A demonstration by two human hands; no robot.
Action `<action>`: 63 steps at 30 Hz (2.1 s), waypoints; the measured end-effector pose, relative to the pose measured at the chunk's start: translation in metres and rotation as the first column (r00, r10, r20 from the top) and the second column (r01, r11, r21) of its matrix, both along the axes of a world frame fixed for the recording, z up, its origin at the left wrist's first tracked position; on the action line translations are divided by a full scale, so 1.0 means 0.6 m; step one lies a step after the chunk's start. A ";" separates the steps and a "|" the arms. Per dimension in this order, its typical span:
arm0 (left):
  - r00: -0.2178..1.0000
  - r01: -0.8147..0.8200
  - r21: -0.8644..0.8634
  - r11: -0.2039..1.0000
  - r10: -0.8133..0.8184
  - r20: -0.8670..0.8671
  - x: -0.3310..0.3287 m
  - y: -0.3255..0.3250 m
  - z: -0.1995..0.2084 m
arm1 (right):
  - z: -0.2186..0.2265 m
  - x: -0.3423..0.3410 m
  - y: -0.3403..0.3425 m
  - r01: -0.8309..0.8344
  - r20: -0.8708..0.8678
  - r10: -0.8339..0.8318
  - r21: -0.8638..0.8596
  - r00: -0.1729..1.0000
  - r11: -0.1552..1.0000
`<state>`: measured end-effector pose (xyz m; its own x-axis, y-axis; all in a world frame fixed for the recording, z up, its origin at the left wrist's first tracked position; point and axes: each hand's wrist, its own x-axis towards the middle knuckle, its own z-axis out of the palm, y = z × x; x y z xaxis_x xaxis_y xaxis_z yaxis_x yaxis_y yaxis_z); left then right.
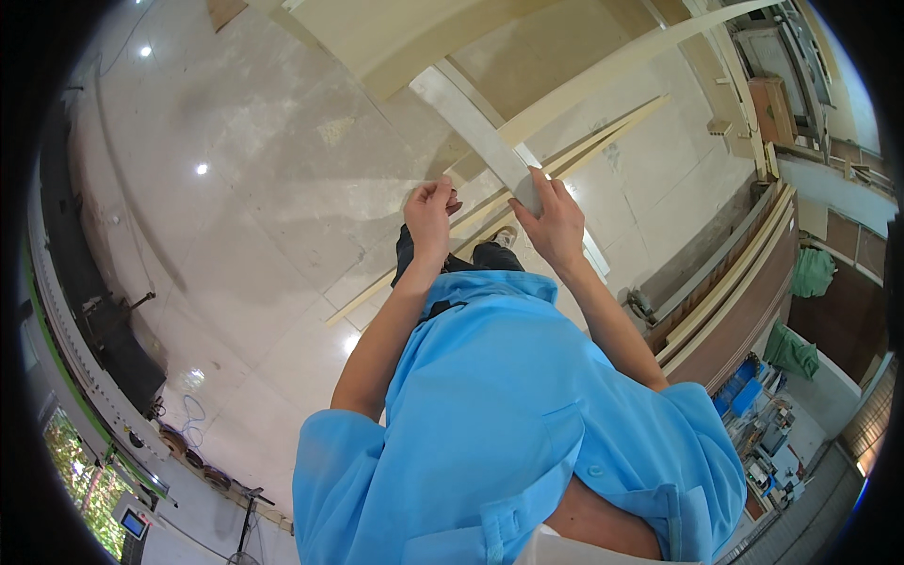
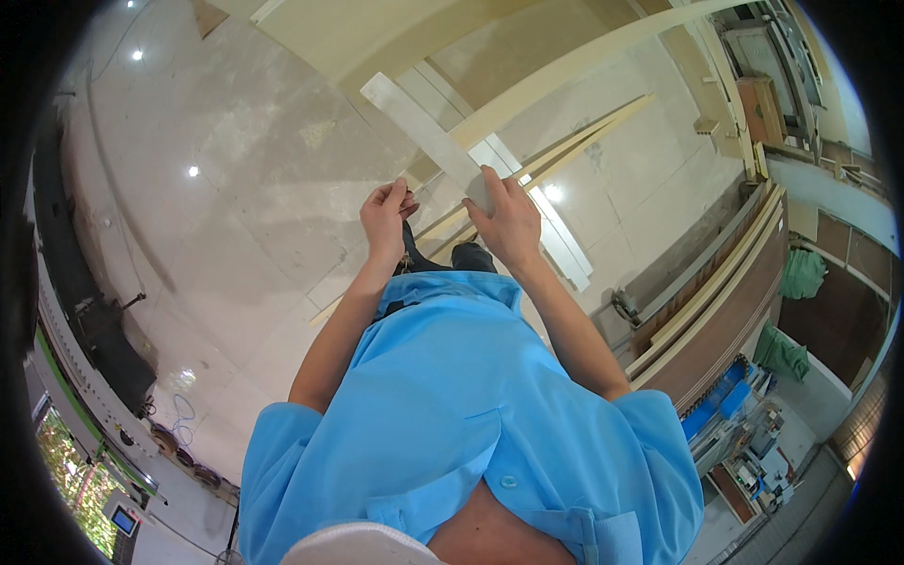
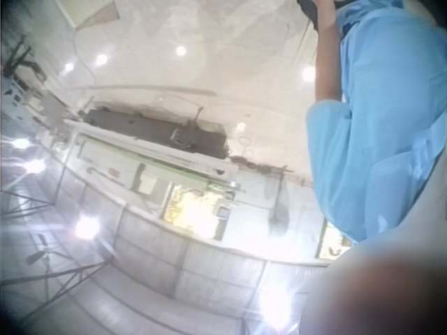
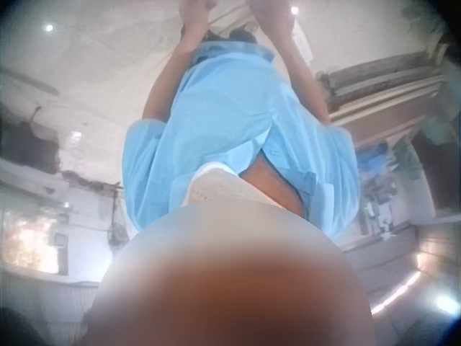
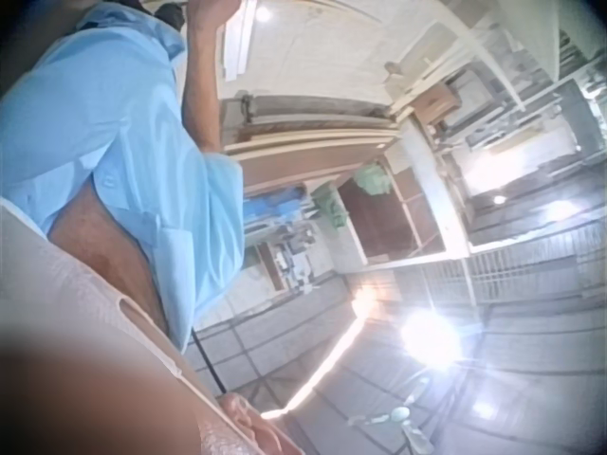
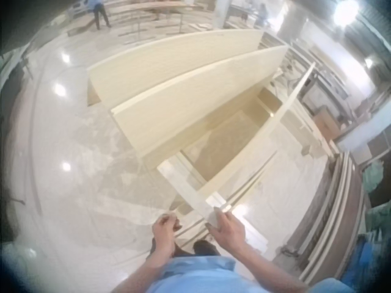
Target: The person fits white wooden strips into slots on a large curved wooden structure, then moves to a machine area to handle and mark brown circular components. They return to the structure to continue fitting wooden strips into place.
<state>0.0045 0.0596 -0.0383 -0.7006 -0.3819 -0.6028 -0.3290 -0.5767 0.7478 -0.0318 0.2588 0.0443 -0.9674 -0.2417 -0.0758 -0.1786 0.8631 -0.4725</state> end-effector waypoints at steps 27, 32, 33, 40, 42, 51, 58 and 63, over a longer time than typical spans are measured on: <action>0.993 0.110 -0.420 0.901 -0.116 0.012 -0.022 -0.026 -0.002 | -0.004 -0.089 0.091 0.293 -0.029 -0.292 0.024 0.956 0.956; 0.773 0.546 -0.671 0.502 -0.611 0.172 -0.106 -0.047 0.004 | 0.004 -0.098 0.112 0.283 -0.068 -0.280 0.048 0.958 0.958; 0.705 0.620 -0.651 0.437 -0.674 0.220 -0.130 -0.048 0.004 | 0.007 -0.098 0.116 0.272 -0.112 -0.268 0.021 0.957 0.962; 0.475 0.784 -0.585 0.209 -0.809 0.346 -0.208 -0.032 0.000 | 0.018 -0.095 0.126 0.208 0.009 -0.209 0.063 0.978 0.976; 0.479 0.773 -0.602 0.199 -0.806 0.349 -0.209 -0.029 -0.005 | 0.016 -0.085 0.121 0.192 -0.009 -0.192 0.061 0.981 0.980; 0.471 0.777 -0.602 0.184 -0.805 0.361 -0.236 0.000 0.009 | 0.002 -0.091 0.122 0.191 -0.086 -0.186 0.058 0.979 0.980; 0.487 0.738 -0.658 0.145 -0.790 0.373 -0.334 0.081 0.011 | -0.007 -0.194 0.221 0.303 -0.092 -0.301 0.009 0.949 0.953; 0.497 0.712 -0.693 0.113 -0.778 0.384 -0.410 0.151 0.021 | 0.003 -0.282 0.319 0.213 -0.197 -0.208 0.003 0.958 0.977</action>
<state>-0.2414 0.1503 -0.0257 -0.9189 0.1297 -0.3726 -0.2036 0.6531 0.7294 -0.2009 0.4502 0.0460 -0.9928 -0.0316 0.1156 -0.0783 0.9014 -0.4258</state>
